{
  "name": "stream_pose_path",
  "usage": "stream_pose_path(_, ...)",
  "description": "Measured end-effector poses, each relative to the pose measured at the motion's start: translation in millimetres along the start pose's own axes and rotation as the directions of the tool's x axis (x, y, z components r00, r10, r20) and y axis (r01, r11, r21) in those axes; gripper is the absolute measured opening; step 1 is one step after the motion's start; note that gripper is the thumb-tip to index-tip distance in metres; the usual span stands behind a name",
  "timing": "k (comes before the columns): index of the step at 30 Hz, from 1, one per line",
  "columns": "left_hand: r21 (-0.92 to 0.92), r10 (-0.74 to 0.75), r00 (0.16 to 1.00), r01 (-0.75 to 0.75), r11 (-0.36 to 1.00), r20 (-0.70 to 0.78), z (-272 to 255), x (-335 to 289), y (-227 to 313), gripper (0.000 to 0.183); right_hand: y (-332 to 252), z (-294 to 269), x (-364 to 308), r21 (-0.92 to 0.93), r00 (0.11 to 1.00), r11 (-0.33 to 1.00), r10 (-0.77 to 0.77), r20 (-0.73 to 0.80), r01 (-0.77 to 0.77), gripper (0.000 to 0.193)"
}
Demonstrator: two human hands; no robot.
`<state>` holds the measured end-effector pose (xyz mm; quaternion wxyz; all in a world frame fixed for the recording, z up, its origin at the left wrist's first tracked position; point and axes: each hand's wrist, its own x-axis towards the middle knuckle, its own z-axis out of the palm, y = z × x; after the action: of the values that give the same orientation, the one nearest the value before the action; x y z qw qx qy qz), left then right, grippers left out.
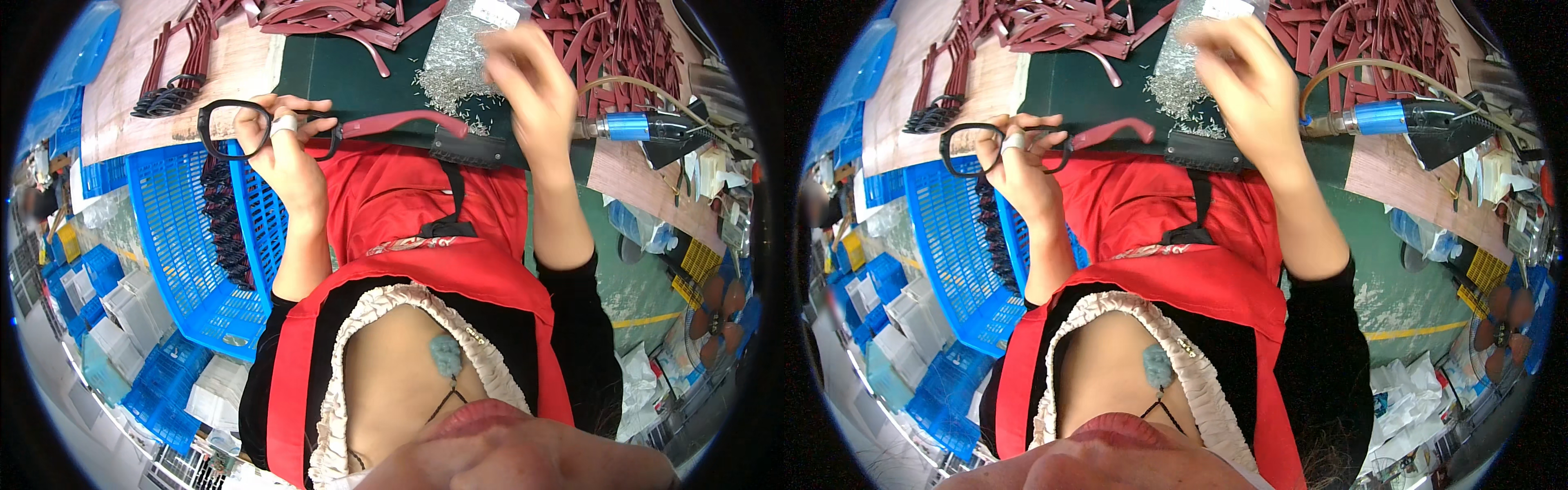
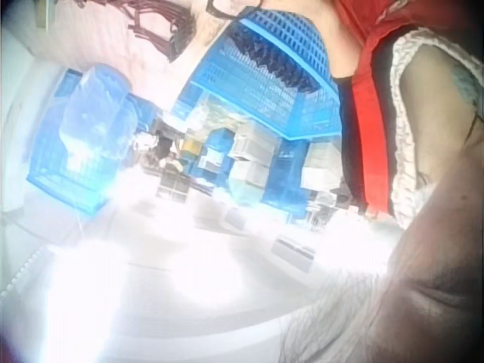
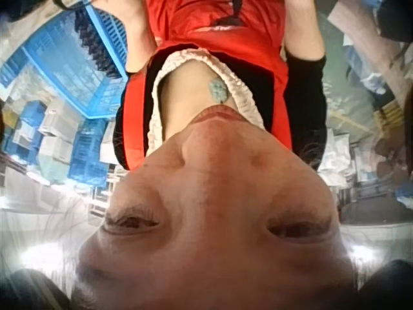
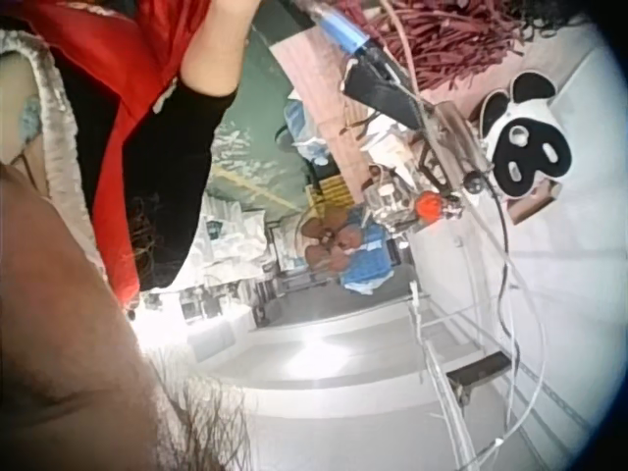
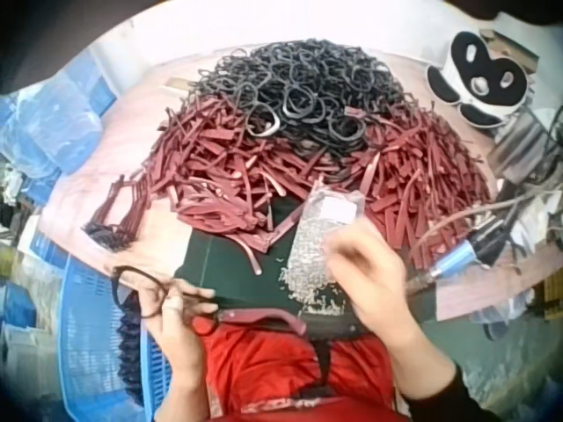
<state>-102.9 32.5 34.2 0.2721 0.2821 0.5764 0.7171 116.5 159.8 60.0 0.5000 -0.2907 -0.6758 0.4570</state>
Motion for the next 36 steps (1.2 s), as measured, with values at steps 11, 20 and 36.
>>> stream_pose_path(11,-0.15,-0.598,0.732,0.665,0.732,0.328,-4.5,-5.4,-2.3,0.048,25.2,57.5,146.0,-0.75,0.971,0.627,-0.223,0.088,0.212,0.022)
stream_pose_path(20,-0.204,-0.521,0.614,0.741,0.64,0.593,30.0,2.9,-5.7,0.1,-60.0,-68.1,-11.4,0.111,0.974,0.971,0.2,0.102,-0.211,0.023)
stream_pose_path(36,0.202,-0.727,0.032,0.951,0.233,0.686,55.6,-75.1,-17.6,0.078,-4.4,-40.2,-60.8,-0.117,0.96,0.962,0.26,0.107,-0.248,0.01)
